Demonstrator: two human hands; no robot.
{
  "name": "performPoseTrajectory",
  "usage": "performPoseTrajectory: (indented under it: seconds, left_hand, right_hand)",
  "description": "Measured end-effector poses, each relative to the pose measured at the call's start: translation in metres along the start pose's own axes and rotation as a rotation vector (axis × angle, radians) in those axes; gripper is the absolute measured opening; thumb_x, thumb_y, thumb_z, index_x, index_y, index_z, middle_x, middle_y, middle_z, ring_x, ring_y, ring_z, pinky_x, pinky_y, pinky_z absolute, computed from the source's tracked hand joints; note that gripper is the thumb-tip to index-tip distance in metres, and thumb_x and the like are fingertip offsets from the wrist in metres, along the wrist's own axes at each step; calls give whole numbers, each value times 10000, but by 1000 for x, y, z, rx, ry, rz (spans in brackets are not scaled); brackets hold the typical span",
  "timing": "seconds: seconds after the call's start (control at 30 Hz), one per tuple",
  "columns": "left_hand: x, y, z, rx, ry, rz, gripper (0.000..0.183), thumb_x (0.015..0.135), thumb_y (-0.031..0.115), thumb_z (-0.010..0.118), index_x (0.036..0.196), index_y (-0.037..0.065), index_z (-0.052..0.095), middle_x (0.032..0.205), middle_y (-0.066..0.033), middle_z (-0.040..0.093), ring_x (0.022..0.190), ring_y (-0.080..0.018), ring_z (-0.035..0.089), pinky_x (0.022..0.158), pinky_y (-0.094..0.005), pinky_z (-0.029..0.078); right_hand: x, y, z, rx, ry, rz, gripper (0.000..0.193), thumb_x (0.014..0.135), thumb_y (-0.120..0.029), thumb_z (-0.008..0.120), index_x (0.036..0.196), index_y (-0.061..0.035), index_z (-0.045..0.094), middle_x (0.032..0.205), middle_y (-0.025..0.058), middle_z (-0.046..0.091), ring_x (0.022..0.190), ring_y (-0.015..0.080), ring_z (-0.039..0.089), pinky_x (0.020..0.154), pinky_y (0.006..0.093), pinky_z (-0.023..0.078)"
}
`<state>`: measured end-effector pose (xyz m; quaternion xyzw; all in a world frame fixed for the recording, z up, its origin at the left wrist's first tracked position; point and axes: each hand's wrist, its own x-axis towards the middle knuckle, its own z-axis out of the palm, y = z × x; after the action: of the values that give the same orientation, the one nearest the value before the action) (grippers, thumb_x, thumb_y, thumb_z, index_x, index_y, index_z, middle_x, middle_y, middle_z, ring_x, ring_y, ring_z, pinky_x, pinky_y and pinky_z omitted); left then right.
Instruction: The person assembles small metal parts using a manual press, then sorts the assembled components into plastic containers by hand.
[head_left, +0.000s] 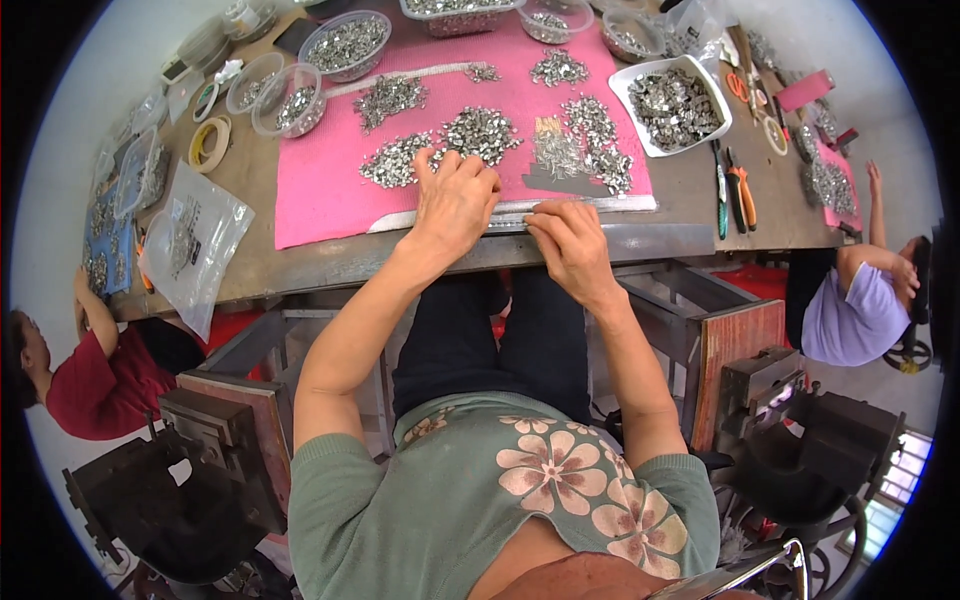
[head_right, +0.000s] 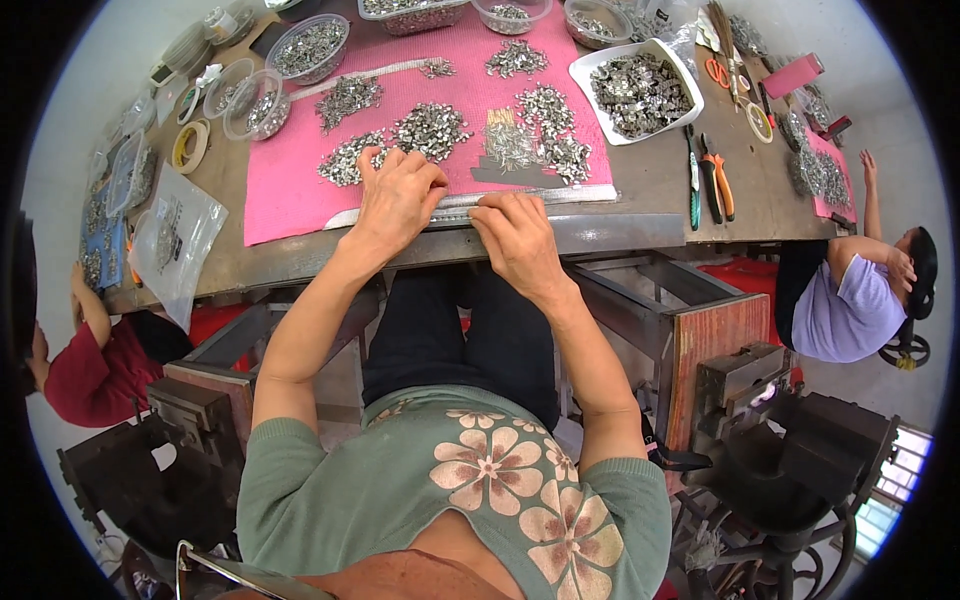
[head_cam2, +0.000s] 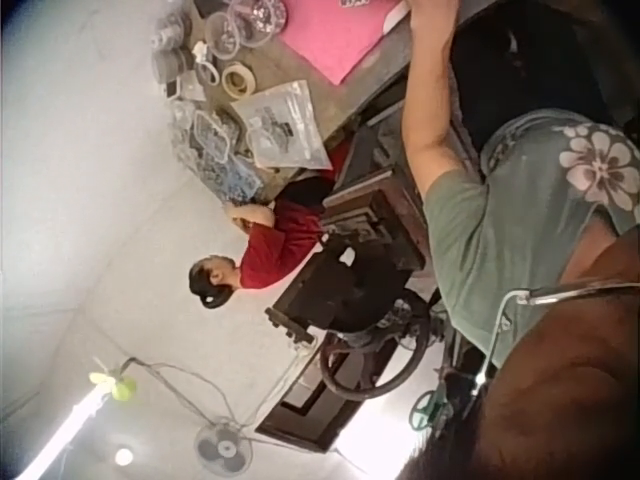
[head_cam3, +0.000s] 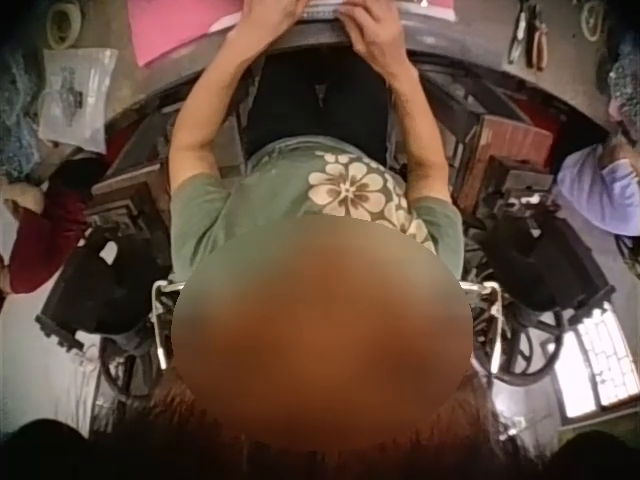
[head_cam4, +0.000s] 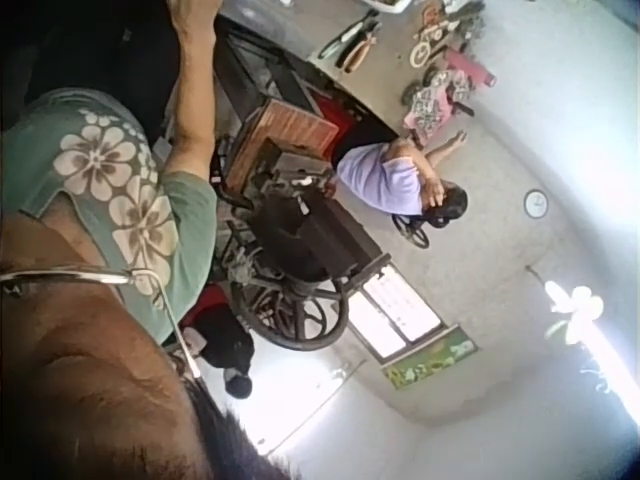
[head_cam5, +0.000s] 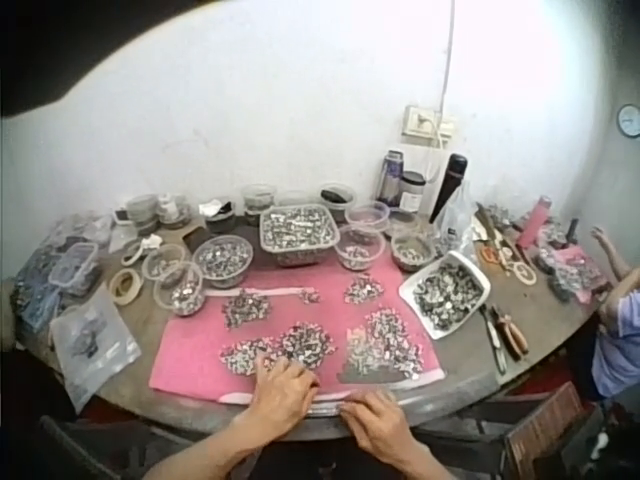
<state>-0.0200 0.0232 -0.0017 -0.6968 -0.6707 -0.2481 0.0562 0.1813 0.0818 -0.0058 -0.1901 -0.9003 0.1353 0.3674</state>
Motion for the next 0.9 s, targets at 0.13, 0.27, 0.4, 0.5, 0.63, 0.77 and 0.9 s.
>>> performPoseTrajectory:
  seconds: [0.13,0.27,0.4,0.5,0.63,0.77,0.9]
  left_hand:
    - [2,0,-1,-2,-3,16,34,851,144,743,869,118,730,892,-14,624,955,-218,582,1038,-563,304]
    - [1,-1,4,-72,1,11,55,873,90,704,915,90,669,887,-32,632,945,-226,589,994,-537,318]
    - [-5,9,-4,-391,-35,-105,68,892,51,668,942,64,624,890,-46,632,931,-240,596,938,-470,355]
    - [-12,18,-10,-673,-142,-223,46,904,39,650,941,50,624,902,-58,626,917,-246,594,881,-398,380]
    - [-17,28,-5,-608,-18,-134,55,907,49,659,955,38,634,908,-73,614,898,-252,579,818,-382,406]
    - [-18,29,-3,-521,6,-96,78,900,59,680,962,25,647,902,-77,605,888,-268,570,799,-392,433]
    - [-19,26,1,-599,29,-101,79,895,54,686,959,17,660,918,-83,609,888,-272,571,802,-387,446]
  right_hand:
    - [-5,6,-3,305,4,270,157,864,-5,704,1020,-21,699,986,103,690,925,280,655,842,374,490]
    - [-4,10,0,400,-42,372,163,889,-11,679,1051,-6,702,985,115,703,936,283,668,834,361,509]
    - [-6,13,1,493,-24,412,163,888,-33,692,1049,-10,703,986,110,702,935,281,666,838,363,504]
    - [-5,11,2,410,-16,339,170,892,-60,702,1056,-15,706,988,111,702,924,277,663,835,362,499]
    - [-6,11,3,382,-6,345,168,905,-82,701,1059,-16,707,985,113,704,919,261,664,834,349,495]
    - [-10,14,4,550,33,470,152,930,-85,684,1056,-4,703,984,105,713,913,220,670,816,329,504]
    - [-12,15,3,552,16,475,161,970,-73,649,1092,17,703,1022,71,705,954,138,641,858,277,494]
